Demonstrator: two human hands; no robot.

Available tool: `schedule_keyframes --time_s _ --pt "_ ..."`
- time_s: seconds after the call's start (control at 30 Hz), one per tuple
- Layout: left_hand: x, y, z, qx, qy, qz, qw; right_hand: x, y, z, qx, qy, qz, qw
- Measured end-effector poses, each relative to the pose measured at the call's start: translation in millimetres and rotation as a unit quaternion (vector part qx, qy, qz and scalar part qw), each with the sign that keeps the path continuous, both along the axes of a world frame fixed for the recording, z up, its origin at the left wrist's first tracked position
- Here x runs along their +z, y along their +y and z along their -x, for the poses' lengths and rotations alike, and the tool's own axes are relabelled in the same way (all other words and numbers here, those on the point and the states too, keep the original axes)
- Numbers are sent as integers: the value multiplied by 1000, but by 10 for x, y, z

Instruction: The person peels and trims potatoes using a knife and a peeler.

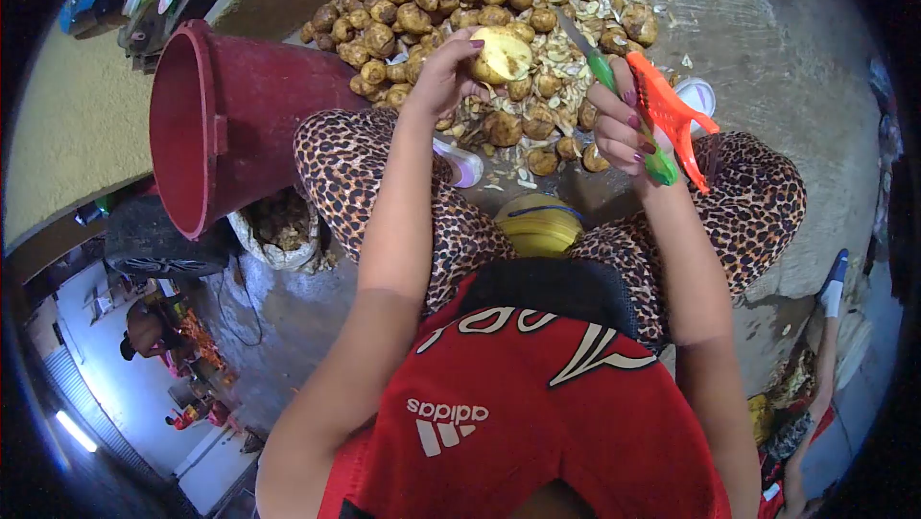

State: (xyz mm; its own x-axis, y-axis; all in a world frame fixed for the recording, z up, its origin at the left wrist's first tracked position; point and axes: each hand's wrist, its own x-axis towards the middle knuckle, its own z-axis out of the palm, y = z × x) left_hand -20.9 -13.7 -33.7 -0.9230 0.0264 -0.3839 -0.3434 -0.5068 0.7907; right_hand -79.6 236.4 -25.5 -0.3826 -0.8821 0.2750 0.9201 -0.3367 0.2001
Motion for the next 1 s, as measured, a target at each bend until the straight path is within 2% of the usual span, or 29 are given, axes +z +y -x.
schedule_keyframes --time_s 0.2,0.5,0.9,1.0 --pt "-32 19 -5 17 -31 94 995 -31 -28 14 5 9 -5 1000" --pt "-61 71 25 31 -54 59 996 12 -6 17 -10 26 -68 997" --pt "-290 73 56 83 -106 219 966 0 2 51 -15 45 -118 992" --pt "-345 69 57 90 -103 225 965 -31 -7 69 -11 47 -118 992"
